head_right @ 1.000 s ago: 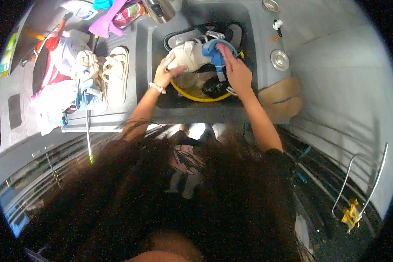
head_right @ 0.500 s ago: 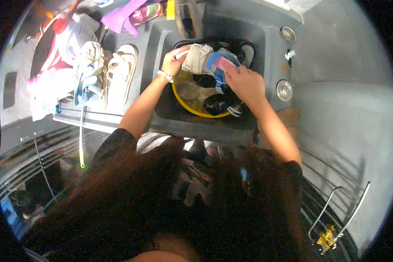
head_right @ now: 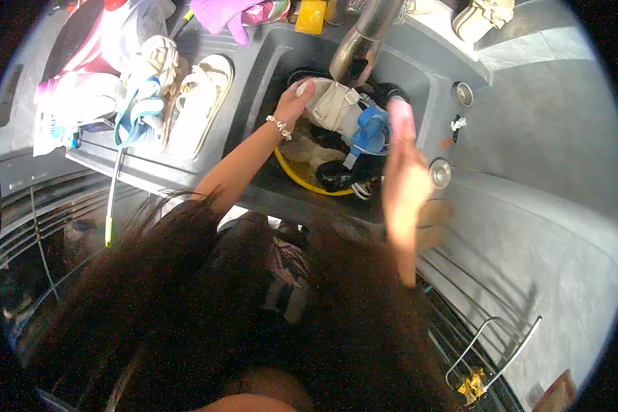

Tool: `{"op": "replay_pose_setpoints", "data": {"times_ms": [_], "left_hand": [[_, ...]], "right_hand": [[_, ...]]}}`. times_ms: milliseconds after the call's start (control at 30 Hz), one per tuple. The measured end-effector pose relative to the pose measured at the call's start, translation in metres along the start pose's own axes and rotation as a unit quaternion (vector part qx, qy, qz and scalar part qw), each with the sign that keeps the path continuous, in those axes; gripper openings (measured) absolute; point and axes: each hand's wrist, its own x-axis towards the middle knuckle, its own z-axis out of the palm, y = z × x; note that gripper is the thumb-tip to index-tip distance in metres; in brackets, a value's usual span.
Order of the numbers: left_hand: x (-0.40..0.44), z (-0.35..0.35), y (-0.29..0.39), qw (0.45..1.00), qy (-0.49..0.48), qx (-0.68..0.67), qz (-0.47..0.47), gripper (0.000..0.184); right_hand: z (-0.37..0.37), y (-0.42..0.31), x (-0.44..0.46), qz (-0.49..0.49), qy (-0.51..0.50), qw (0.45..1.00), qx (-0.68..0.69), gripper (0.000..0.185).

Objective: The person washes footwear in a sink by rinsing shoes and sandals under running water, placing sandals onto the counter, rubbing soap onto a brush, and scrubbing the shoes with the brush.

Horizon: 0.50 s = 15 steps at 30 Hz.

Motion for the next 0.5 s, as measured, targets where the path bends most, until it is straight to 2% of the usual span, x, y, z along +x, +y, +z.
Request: {"op": "replay_pose_setpoints", "data": {"times_ms": [33, 100, 133, 167, 267, 300, 367, 400, 500], "left_hand": [[-0.001, 0.001, 0.004, 1.0, -0.002, -0.002, 0.0, 0.063], [-0.003, 0.001, 0.015, 0.979, -0.04, -0.151, -0.13, 0.063], [-0.008, 0.002, 0.019, 0.975, -0.051, -0.167, -0.134, 0.062], [-0.015, 0.005, 0.02, 0.975, -0.055, -0.169, -0.131, 0.062], [-0.021, 0.004, 0.018, 0.983, -0.138, -0.093, -0.078, 0.054], [-0.021, 0.001, 0.011, 0.982, -0.139, -0.095, -0.082, 0.054], [-0.034, -0.002, 0.002, 0.979, -0.205, 0.009, -0.004, 0.062], [-0.032, -0.001, 0.002, 0.978, -0.21, 0.009, -0.003, 0.062], [-0.03, 0.006, 0.002, 0.984, -0.132, 0.117, 0.033, 0.075]], "right_hand": [[0.026, -0.002, -0.001, -0.137, 0.03, 0.99, -0.016, 0.044], [0.072, -0.032, 0.002, -0.251, 0.0, 0.954, 0.167, 0.048], [0.092, -0.049, 0.005, -0.202, -0.071, 0.969, 0.127, 0.051], [0.101, -0.062, 0.012, -0.149, -0.101, 0.976, 0.127, 0.054], [0.127, -0.06, 0.02, -0.095, -0.077, 0.985, 0.122, 0.056], [0.128, -0.055, 0.018, -0.085, -0.067, 0.987, 0.118, 0.056], [0.124, -0.045, 0.013, -0.091, -0.054, 0.987, 0.118, 0.058], [0.125, -0.045, 0.012, -0.082, -0.053, 0.988, 0.122, 0.059], [0.125, -0.046, -0.003, -0.089, -0.045, 0.982, 0.162, 0.06]]}}
